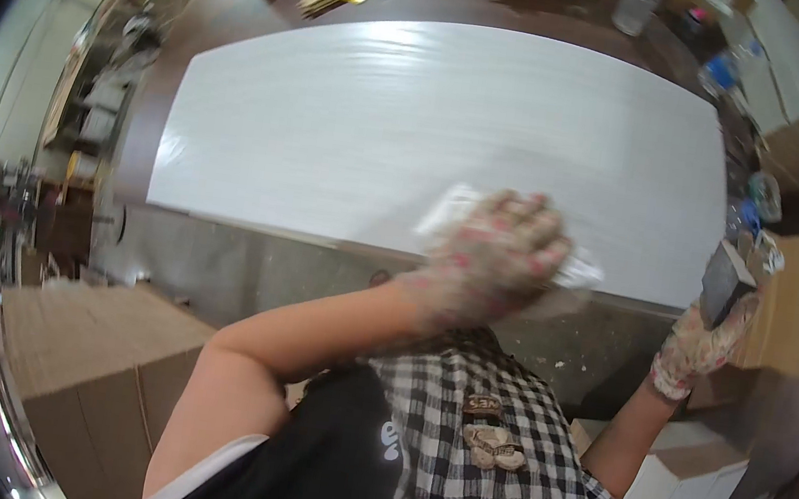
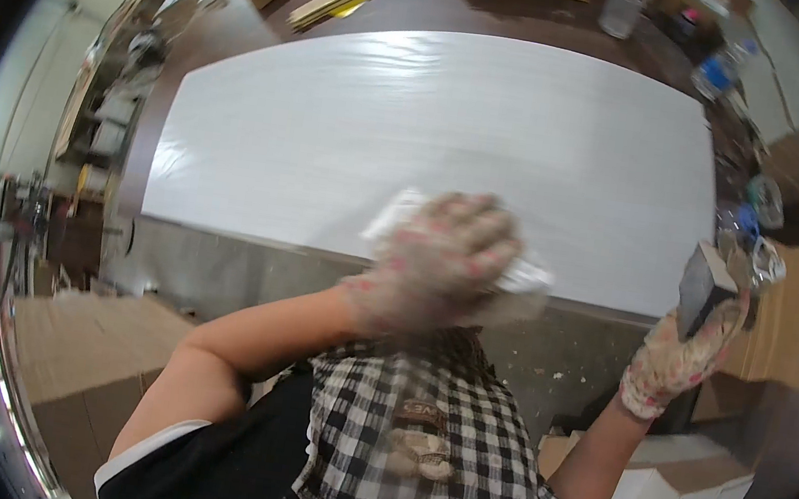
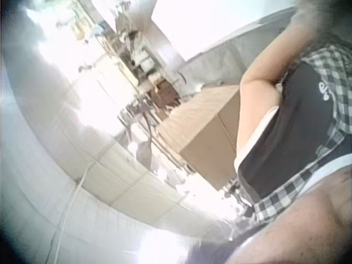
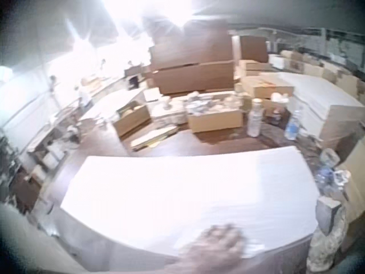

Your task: The person cleans white wood panels using a cloth and a sanding block, wiping the flat surfaces and edges on a workbench before stacking them to the side.

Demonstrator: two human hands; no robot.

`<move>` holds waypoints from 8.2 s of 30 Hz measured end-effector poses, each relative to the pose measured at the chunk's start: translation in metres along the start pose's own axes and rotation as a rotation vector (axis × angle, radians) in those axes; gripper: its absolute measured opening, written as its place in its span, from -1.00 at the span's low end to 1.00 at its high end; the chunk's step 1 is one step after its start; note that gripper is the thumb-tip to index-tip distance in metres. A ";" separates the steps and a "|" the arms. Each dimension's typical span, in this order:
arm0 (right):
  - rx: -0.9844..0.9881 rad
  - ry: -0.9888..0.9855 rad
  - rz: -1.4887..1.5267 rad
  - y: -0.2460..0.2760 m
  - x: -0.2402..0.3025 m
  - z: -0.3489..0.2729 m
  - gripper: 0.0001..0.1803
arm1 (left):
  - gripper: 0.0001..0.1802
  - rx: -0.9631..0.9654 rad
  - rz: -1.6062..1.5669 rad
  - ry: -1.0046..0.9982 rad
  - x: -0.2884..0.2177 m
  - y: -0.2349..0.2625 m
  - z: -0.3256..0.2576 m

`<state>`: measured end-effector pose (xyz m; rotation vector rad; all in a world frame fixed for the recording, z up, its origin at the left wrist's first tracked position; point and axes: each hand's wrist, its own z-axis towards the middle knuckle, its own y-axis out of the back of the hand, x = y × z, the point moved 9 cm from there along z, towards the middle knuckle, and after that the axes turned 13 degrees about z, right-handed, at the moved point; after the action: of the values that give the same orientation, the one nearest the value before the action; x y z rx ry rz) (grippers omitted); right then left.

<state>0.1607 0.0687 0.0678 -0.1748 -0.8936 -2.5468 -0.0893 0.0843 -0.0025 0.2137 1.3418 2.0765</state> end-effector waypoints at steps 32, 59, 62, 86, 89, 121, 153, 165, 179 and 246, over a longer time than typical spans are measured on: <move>-0.291 -0.921 1.541 0.043 -0.300 -0.072 -0.39 | -0.69 -0.379 -0.134 0.682 0.192 0.139 -0.231; -0.216 -0.874 1.697 0.015 -0.305 -0.081 -0.37 | -0.80 -0.167 0.238 0.967 0.359 0.145 -0.122; -0.420 -0.959 1.583 0.020 -0.324 -0.088 -0.39 | -0.68 -0.348 0.284 0.839 0.362 0.173 -0.119; -0.320 -0.749 1.520 -0.023 -0.063 -0.015 -0.63 | -0.62 0.033 0.382 -0.182 0.035 -0.063 0.182; -0.455 -0.695 1.392 0.009 -0.067 -0.021 -0.49 | -0.63 -0.054 0.359 -0.250 -0.013 -0.082 0.224; 0.091 -0.229 -0.094 -0.010 -0.311 0.092 -0.78 | -0.76 0.394 -0.760 -0.044 -0.065 -0.052 0.148; -0.256 -0.982 1.687 -0.040 -0.358 0.070 -0.68 | -0.68 0.391 -0.777 -0.136 -0.081 -0.048 0.155; 0.275 -0.758 1.432 -0.053 -0.108 0.081 -0.64 | -0.56 0.034 -0.814 -0.021 -0.060 0.025 0.054; 0.623 0.079 1.267 -0.083 0.249 -0.029 -0.54 | -0.48 -0.166 -1.084 0.835 0.091 0.092 -0.288; 0.119 -0.082 0.786 -0.066 0.238 -0.043 -0.47 | -0.41 0.017 -0.544 0.339 0.041 0.112 -0.144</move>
<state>-0.0810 0.0032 0.0575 -0.4888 -0.7959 -1.7636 -0.2354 -0.0305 0.0189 -0.4696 1.4145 1.6792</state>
